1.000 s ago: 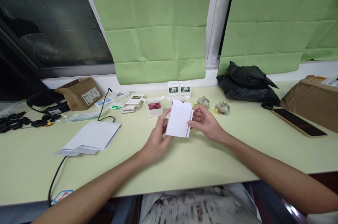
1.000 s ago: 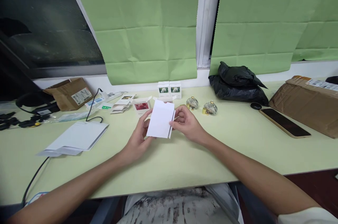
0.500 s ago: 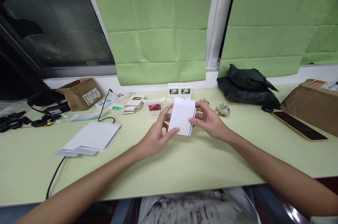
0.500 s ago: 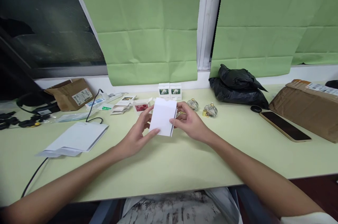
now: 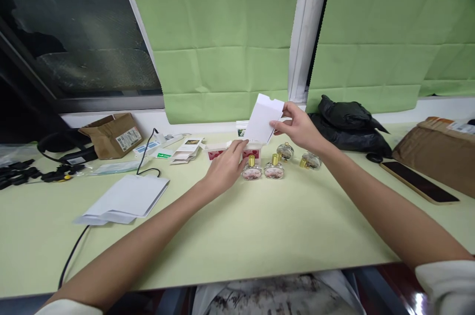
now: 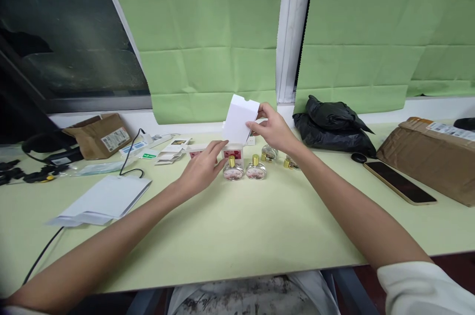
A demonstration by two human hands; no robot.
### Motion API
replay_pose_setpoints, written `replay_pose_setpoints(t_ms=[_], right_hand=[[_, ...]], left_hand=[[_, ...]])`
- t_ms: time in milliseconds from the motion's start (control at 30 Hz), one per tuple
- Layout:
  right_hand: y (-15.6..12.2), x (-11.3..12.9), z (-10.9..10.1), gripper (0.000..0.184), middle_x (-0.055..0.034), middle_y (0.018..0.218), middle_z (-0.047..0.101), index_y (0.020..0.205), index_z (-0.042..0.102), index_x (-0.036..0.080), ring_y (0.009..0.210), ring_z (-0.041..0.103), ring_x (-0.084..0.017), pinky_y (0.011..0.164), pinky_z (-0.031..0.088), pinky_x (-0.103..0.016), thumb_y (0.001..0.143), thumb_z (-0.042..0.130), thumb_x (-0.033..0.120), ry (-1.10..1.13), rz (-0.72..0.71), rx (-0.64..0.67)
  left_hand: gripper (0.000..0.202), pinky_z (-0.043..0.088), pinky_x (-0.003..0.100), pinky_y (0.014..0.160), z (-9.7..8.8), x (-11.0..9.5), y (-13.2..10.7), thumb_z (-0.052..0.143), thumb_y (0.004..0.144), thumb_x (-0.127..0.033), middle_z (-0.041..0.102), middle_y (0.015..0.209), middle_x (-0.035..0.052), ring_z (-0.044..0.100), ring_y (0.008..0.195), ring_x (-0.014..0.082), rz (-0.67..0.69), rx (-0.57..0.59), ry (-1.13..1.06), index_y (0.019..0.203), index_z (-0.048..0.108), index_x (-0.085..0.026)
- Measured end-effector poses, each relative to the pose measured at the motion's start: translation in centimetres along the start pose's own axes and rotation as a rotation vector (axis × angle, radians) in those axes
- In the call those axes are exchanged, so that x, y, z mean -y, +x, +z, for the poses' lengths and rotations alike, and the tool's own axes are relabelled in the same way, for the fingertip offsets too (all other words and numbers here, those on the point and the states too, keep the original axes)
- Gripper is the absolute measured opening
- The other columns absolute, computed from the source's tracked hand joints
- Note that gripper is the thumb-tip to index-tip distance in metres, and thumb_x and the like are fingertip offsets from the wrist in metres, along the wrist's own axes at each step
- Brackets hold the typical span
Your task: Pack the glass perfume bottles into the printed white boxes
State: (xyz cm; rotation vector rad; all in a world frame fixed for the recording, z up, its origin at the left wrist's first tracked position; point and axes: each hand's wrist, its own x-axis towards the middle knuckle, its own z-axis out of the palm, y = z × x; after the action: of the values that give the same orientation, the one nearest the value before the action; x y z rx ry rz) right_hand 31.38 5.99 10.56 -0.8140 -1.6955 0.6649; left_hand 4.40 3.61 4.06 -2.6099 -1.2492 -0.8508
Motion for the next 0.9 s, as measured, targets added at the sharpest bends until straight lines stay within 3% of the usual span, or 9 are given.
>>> replay_pose_setpoints(t_ms=[133, 300, 467, 733, 900], right_hand=[[0.9, -2.1, 1.1, 0.048, -0.0083, 0.121, 0.069, 0.113, 0.057, 0.023, 0.086, 0.075, -0.022, 0.077, 0.070, -0.045, 0.084, 0.084, 0.051, 0.028, 0.031, 0.009], [0.1, -3.3, 2.1, 0.043, -0.0074, 0.124, 0.067, 0.117, 0.057, 0.023, 0.085, 0.074, -0.019, 0.077, 0.069, -0.040, 0.089, 0.078, 0.047, 0.013, 0.037, 0.030], [-0.5, -3.7, 2.5, 0.037, -0.0069, 0.126, 0.068, 0.121, 0.057, 0.024, 0.080, 0.073, -0.018, 0.077, 0.066, -0.038, 0.093, 0.073, 0.042, -0.085, -0.001, 0.025], [-0.1, -3.8, 3.0, 0.029, -0.0055, 0.123, 0.068, 0.119, 0.057, 0.025, 0.079, 0.074, -0.020, 0.069, 0.059, -0.035, 0.095, 0.069, 0.036, -0.174, -0.043, 0.080], [0.3, -4.2, 2.8, 0.023, -0.0042, 0.111, 0.071, 0.108, 0.057, 0.024, 0.080, 0.074, -0.021, 0.067, 0.057, -0.034, 0.092, 0.071, 0.034, -0.218, -0.020, 0.150]], left_hand=[[0.046, 0.054, 0.033, 0.064, 1.6, 0.5, -0.3, 0.041, 0.108, -0.015, 0.061, 0.139, 0.0143, 0.065, 0.116, 0.0297, 0.033, -0.016, 0.193, 0.153, 0.046, -0.022], [0.044, 0.054, 0.031, 0.064, 1.8, 1.2, -0.8, 0.045, 0.104, -0.010, 0.063, 0.136, 0.0110, 0.062, 0.117, 0.0286, 0.096, -0.052, 0.252, 0.143, 0.054, -0.028], [0.050, 0.055, 0.034, 0.072, 2.1, 1.8, -1.0, 0.045, 0.101, -0.005, 0.066, 0.136, 0.0105, 0.061, 0.116, 0.0287, 0.126, -0.097, 0.222, 0.144, 0.057, -0.028], [0.039, 0.052, 0.039, 0.088, 2.9, 2.5, -0.5, 0.042, 0.105, -0.008, 0.068, 0.121, 0.0123, 0.059, 0.109, 0.0289, 0.163, -0.190, 0.149, 0.134, 0.065, -0.023], [0.033, 0.049, 0.042, 0.093, 3.0, 2.5, -0.2, 0.045, 0.106, -0.010, 0.064, 0.132, 0.0126, 0.056, 0.110, 0.0291, 0.164, -0.248, 0.170, 0.127, 0.067, -0.023]])
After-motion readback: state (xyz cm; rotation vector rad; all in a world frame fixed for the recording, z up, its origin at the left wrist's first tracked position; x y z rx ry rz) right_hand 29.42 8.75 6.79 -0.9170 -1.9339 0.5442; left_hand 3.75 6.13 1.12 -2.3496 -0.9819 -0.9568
